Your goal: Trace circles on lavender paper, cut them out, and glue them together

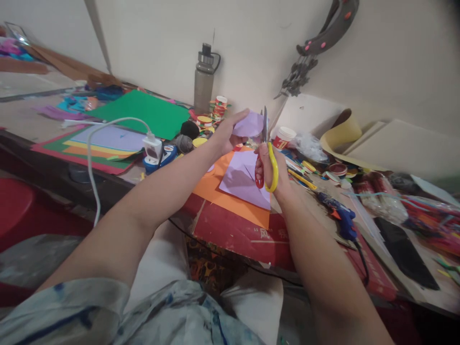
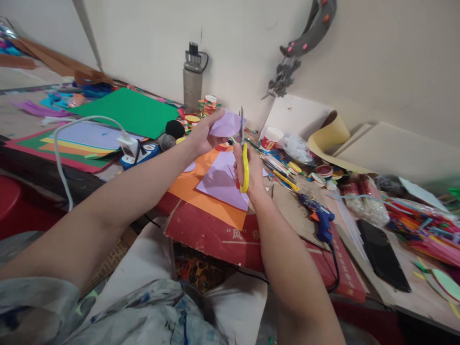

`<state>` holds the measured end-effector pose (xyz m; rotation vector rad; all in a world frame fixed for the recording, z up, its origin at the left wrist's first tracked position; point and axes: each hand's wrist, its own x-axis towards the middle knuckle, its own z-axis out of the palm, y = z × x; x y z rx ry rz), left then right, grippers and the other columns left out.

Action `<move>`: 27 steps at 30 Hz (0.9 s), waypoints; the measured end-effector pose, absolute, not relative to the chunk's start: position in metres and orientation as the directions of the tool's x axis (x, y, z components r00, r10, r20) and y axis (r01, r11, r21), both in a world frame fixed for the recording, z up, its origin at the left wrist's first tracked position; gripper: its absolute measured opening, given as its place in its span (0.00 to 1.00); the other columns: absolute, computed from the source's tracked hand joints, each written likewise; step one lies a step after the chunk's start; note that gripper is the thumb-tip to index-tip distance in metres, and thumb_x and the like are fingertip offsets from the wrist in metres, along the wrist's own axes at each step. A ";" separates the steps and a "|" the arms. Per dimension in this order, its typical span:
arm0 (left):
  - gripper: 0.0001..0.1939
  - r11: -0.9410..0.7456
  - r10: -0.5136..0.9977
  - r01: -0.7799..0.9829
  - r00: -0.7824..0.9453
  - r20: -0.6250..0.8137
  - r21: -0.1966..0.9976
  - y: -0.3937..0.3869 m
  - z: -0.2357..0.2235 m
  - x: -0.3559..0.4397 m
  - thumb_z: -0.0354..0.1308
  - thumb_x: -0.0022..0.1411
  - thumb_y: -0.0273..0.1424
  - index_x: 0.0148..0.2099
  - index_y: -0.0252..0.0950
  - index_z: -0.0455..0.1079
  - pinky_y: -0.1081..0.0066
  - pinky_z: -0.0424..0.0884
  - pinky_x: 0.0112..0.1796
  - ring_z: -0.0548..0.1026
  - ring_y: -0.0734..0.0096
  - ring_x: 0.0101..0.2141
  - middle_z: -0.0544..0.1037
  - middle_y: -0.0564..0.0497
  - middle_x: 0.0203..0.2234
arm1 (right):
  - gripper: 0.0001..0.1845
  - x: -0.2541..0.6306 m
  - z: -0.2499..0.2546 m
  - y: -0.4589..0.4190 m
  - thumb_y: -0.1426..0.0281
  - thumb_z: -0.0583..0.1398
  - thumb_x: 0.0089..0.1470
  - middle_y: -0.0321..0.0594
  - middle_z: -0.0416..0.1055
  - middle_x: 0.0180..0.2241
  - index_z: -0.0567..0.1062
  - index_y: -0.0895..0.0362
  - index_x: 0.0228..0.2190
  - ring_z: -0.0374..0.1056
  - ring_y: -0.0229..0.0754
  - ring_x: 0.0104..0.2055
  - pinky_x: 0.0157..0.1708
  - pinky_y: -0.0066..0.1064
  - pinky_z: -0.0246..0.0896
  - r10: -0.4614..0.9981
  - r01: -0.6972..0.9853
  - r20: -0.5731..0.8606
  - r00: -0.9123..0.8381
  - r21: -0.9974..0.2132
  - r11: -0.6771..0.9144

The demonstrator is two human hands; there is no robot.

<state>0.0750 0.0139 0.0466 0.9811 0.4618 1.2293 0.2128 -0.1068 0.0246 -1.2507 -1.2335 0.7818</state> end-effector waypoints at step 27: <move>0.15 -0.016 0.979 -0.695 0.136 0.153 0.718 -0.023 0.029 0.112 0.71 0.66 0.23 0.28 0.35 0.71 0.75 0.67 0.31 0.69 0.80 0.25 0.73 0.58 0.21 | 0.38 0.209 0.007 -0.097 0.26 0.59 0.58 0.26 0.63 0.22 0.66 0.49 0.38 0.59 0.35 0.17 0.14 0.29 0.54 0.940 0.242 0.300 0.160 -0.936 0.257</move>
